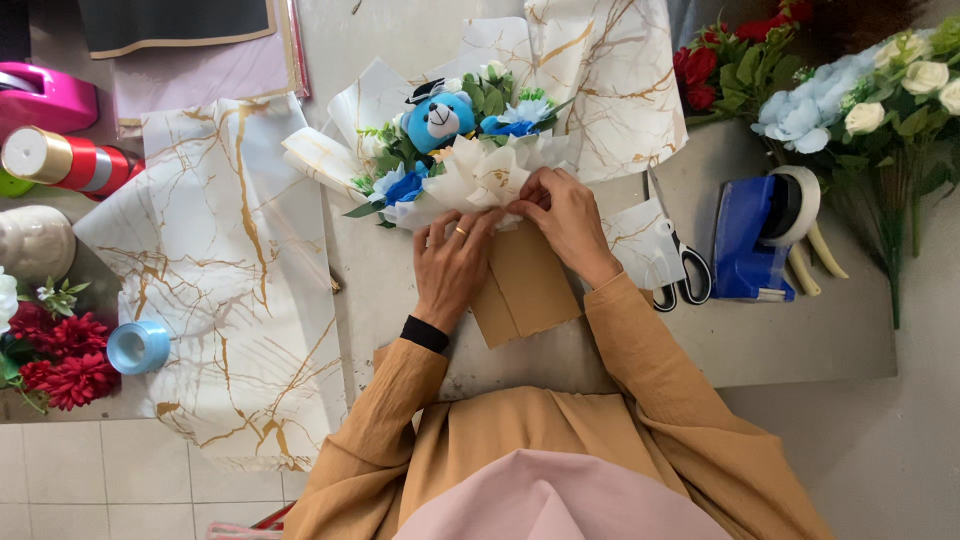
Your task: The person wraps a bouquet containing a blue teddy bear and artificial flowers with white and gold patterned paper. They fold the paper around the bouquet, secure it with tape, and adjust the folds to create a neat presentation.
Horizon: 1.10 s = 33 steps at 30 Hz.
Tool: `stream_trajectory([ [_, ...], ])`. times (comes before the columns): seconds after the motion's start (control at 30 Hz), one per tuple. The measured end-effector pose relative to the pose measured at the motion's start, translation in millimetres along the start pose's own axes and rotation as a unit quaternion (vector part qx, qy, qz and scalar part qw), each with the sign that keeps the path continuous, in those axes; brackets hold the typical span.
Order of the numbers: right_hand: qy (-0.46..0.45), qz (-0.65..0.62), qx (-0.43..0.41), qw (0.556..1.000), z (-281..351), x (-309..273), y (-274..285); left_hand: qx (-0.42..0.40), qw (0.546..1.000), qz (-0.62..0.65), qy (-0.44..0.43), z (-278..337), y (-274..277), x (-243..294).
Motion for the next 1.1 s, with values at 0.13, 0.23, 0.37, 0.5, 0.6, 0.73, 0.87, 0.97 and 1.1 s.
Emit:
stream_trajectory([
  [0.13, -0.003, -0.007, -0.007, 1.0, 1.2, 0.5, 1.3, 0.002, 1.0, 0.005, -0.004, -2.3, 3.1, -2.6],
  [0.23, -0.002, -0.01, -0.012, 1.0, 0.6, 3.0, -0.5, 0.01, 1.0, 0.006, -0.017, -5.6, 10.4, -0.8],
  [0.37, -0.004, -0.009, -0.009, 1.0, -0.4, 2.3, -0.7, 0.018, 1.0, 0.008, -0.017, -2.5, 10.8, 1.9],
  [0.5, 0.003, -0.013, -0.007, 1.0, -3.0, 5.1, -5.7, 0.037, 0.999, -0.016, -0.028, -4.0, 15.9, 7.0],
  [0.6, 0.0, -0.021, -0.02, 1.0, -7.3, 16.7, -12.7, 0.041, 0.999, -0.009, -0.025, -9.5, 23.7, 15.0],
  [0.73, -0.012, -0.037, -0.019, 0.999, 13.7, 2.8, -1.2, 0.034, 0.998, -0.042, -0.017, -13.6, 24.9, 16.6],
  [0.87, 0.102, 0.038, 0.025, 0.994, 48.9, -53.2, 18.9, 0.018, 0.999, -0.051, -0.011, -16.7, 11.7, 10.6],
  [0.97, 0.169, 0.042, 0.022, 0.984, 56.0, -88.7, 14.2, 0.004, 1.0, -0.017, -0.019, -3.0, -12.1, 7.1],
  [1.1, 0.251, 0.053, 0.101, 0.961, 23.0, -99.5, 6.4, -0.02, 0.999, -0.022, -0.03, -4.6, -10.1, 9.1],
])
Point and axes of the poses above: each hand's wrist, its own z-axis away from the middle knuckle, its own y-axis out of the back of the hand, x = y × z, the point moved 10 cm from there along -z, towards the middle knuckle, and after that the axes turned 11 degrees about -y, right-handed, at the moved point
